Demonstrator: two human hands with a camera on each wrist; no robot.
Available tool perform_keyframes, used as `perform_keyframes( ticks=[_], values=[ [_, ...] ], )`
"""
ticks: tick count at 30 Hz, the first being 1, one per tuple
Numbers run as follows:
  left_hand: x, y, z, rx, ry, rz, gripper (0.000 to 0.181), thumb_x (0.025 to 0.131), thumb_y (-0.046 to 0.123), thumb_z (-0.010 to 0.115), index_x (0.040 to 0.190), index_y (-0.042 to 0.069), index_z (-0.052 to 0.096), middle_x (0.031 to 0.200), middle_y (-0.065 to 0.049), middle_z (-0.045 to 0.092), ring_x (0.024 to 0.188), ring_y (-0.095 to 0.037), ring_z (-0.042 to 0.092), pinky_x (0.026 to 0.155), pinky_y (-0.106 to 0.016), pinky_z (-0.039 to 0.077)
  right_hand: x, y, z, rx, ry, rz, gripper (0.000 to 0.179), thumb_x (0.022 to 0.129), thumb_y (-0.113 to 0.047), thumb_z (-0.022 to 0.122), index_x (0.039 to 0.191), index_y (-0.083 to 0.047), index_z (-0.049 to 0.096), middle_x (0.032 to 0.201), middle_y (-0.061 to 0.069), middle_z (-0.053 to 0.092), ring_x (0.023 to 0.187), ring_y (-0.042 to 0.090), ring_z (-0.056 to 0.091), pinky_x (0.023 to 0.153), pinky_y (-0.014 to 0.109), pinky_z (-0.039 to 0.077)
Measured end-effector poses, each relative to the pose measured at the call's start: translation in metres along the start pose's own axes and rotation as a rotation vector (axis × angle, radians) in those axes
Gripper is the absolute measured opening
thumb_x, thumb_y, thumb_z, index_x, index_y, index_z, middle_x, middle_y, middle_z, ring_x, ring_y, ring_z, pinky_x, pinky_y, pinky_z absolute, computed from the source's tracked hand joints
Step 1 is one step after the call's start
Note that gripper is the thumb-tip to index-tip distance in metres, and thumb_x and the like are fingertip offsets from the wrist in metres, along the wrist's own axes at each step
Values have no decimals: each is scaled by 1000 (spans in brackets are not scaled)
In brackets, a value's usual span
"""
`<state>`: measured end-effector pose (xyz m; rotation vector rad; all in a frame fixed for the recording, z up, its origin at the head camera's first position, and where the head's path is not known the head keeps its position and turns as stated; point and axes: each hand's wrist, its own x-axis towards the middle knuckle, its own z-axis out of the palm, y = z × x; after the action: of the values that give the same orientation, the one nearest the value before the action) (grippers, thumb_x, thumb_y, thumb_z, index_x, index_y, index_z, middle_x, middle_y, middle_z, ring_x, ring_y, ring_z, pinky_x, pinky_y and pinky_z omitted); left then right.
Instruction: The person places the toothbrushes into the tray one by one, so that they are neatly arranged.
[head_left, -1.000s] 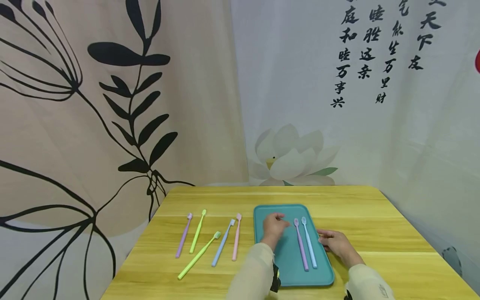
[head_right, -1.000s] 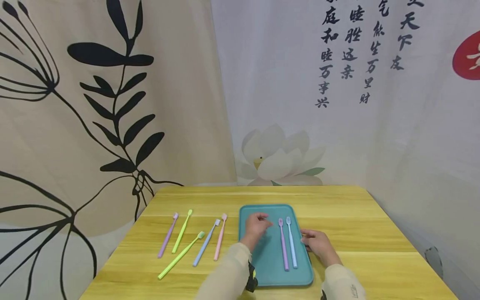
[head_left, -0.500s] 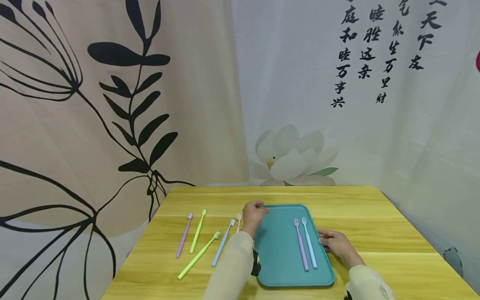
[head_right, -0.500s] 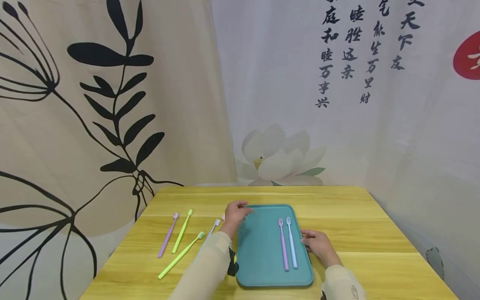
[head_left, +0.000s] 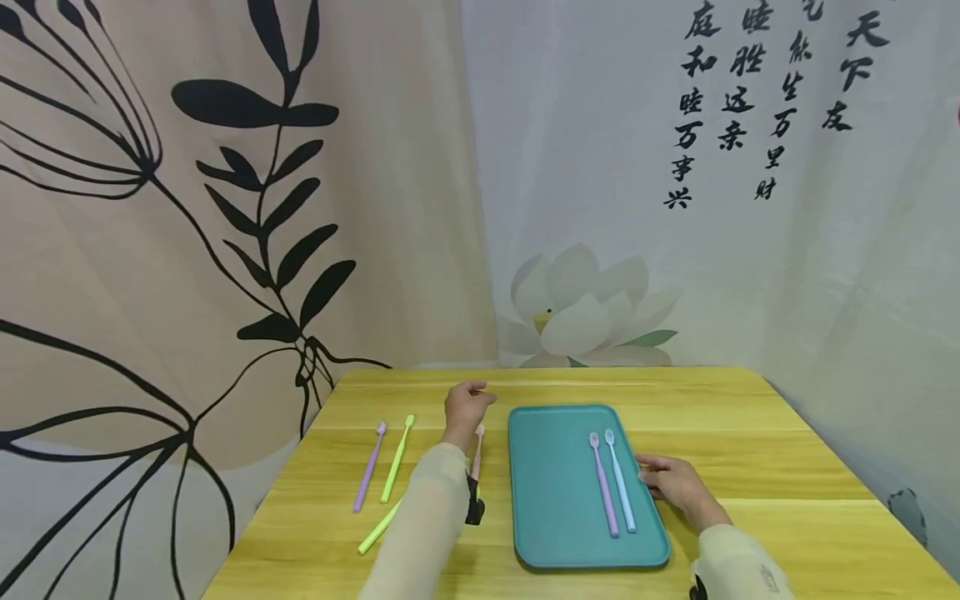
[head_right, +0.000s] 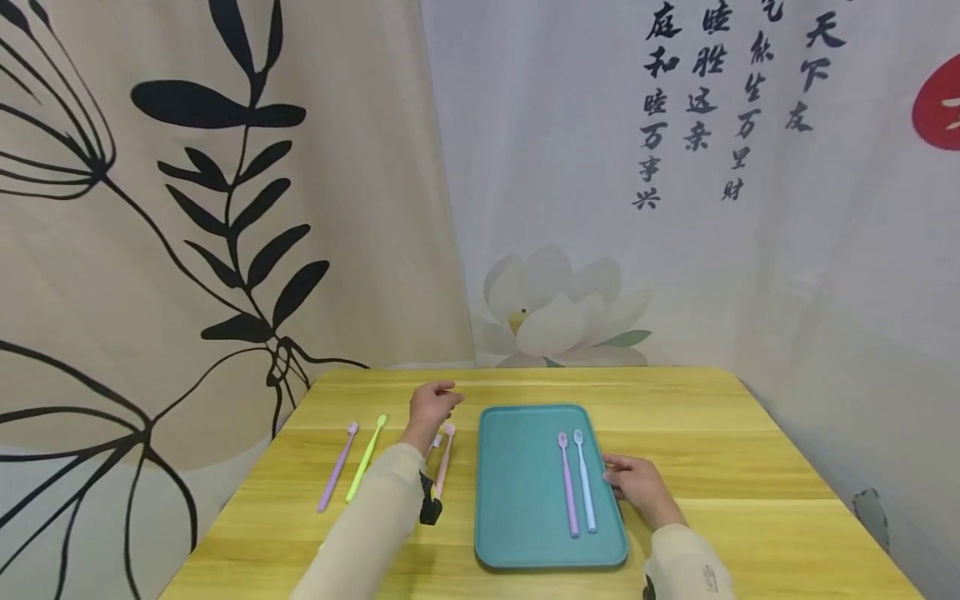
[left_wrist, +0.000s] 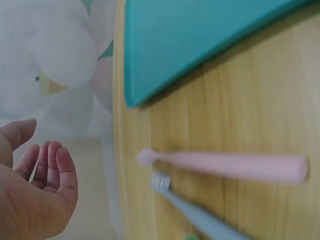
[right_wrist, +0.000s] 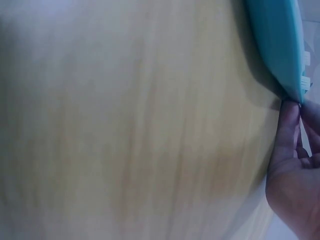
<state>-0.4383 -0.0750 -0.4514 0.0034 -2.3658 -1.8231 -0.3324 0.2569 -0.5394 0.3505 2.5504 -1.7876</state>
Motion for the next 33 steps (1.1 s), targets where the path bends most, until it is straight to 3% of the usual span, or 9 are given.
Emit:
perform_keyframes(
  ticks=[12,19,33],
  values=[
    [25,-4,-48,39,78,-27,33,89,12,74,120,1,69,109,-16,65,100,-32,60,85,-44,50,-2,-3,-1,14,-4,10,42,98,-3,57,137,10,52,127,30,59,94,20,66,79,35,57],
    [35,-5,-75,42,101,-23,34,90,13,73,121,1,68,109,-16,63,92,-26,57,78,-39,49,-4,-6,0,11,-9,8,43,97,-3,59,138,10,51,126,28,60,96,19,65,79,34,56],
    [40,-13,-127,36,124,-68,43,92,17,71,132,3,61,120,-18,59,107,-33,55,91,-45,46,-3,-5,-1,7,-7,-1,44,96,-3,60,137,11,51,125,29,60,95,20,65,78,34,57]
  ],
)
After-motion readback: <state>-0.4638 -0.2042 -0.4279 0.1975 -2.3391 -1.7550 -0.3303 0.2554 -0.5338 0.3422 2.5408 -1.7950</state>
